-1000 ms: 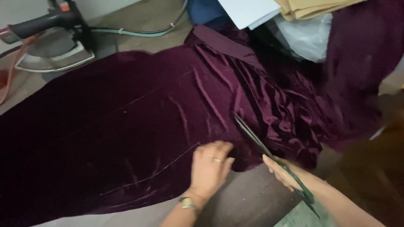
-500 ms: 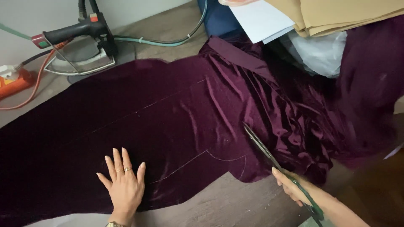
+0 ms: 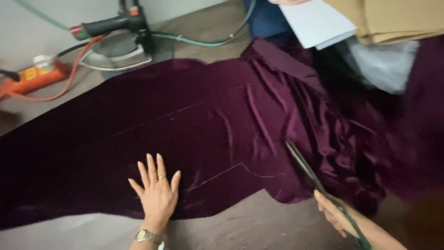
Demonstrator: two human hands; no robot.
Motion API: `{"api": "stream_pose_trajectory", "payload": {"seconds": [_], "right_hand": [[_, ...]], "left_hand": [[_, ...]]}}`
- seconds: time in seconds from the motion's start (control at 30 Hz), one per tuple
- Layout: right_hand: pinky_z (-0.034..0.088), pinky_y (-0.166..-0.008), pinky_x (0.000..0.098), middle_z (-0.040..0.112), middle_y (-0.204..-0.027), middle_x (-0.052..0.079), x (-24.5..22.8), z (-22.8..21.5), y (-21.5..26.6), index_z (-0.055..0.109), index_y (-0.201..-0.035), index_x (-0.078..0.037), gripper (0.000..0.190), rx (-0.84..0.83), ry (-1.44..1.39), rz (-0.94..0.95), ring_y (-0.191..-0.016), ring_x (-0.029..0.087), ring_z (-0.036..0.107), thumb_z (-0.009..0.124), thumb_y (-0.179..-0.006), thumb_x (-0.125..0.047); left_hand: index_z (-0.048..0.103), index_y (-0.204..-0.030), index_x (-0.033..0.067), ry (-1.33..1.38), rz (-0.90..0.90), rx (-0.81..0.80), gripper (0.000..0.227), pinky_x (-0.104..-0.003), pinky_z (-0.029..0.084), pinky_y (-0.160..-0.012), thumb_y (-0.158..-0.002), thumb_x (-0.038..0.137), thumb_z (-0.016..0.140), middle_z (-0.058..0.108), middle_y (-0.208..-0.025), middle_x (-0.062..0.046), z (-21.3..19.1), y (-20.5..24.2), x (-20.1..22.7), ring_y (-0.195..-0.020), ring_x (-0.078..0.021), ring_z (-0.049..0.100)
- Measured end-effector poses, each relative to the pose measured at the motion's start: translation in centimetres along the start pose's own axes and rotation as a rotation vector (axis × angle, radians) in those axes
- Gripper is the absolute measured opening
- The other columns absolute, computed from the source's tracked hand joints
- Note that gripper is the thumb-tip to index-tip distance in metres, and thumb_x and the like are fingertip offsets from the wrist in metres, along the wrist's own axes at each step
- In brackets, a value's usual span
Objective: The person cuts a piece of purple velvet fabric using shears, following a marked outline. They then use a yellow ruler and a white marking tool to measure and mark the fabric. Finally, the person folds the fabric and picks it up.
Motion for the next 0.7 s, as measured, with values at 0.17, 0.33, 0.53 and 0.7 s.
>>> {"api": "stream_pose_trajectory", "payload": {"seconds": [0.17,0.33,0.53,0.7], "right_hand": [[0.04,-0.038,0.0347,0.033,-0.054,0.002,-4.0,0.7,3.6,0.055,-0.08,-0.007,0.049,0.048,0.058,0.076,-0.043,0.017,0.034,0.047,-0.092,-0.054],[0.032,-0.035,0.0345,0.029,-0.054,0.001,-1.9,0.4,1.9,0.051,-0.08,-0.007,0.05,0.061,-0.018,0.083,-0.041,0.017,0.029,0.047,-0.091,-0.056],[0.052,-0.039,0.0557,0.036,-0.049,0.008,6.5,0.7,-7.1,0.053,-0.101,-0.006,0.048,-0.555,-0.491,0.175,-0.035,0.027,0.042,0.038,-0.091,-0.05],[0.046,-0.036,0.0292,0.027,-0.049,-0.001,-3.1,0.6,2.7,0.05,-0.081,-0.01,0.059,-0.02,0.112,0.083,-0.04,0.012,0.026,0.034,-0.084,-0.067]], "left_hand": [[0.022,-0.152,0.014,0.018,-0.148,-0.021,0.076,-0.07,0.012,-0.106,-0.091,0.059,0.033,0.015,-0.161,-0.01,-1.0,1.9,-3.0,-0.147,-0.0368,0.01],[0.031,-0.15,0.0092,-0.004,-0.168,0.078,0.078,-0.074,0.019,-0.102,-0.089,0.057,0.04,0.024,-0.159,-0.015,-2.0,2.4,-3.5,-0.145,-0.0404,0.019],[0.031,-0.15,0.0102,0.115,0.04,0.055,0.075,-0.071,0.017,-0.104,-0.09,0.054,0.042,0.026,-0.158,-0.014,-2.0,-2.4,5.1,-0.144,-0.0408,0.019],[0.036,-0.145,0.0085,0.164,0.396,0.071,0.067,-0.068,0.023,-0.104,-0.092,0.049,0.047,0.034,-0.152,-0.014,-2.1,-6.9,17.4,-0.139,-0.0366,0.029]]}}
Point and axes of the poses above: each hand's wrist, its own y-axis away from the middle knuckle, its own z-axis out of the palm, x = y × z, the point moved 7 cm from there along -y, towards the middle knuckle
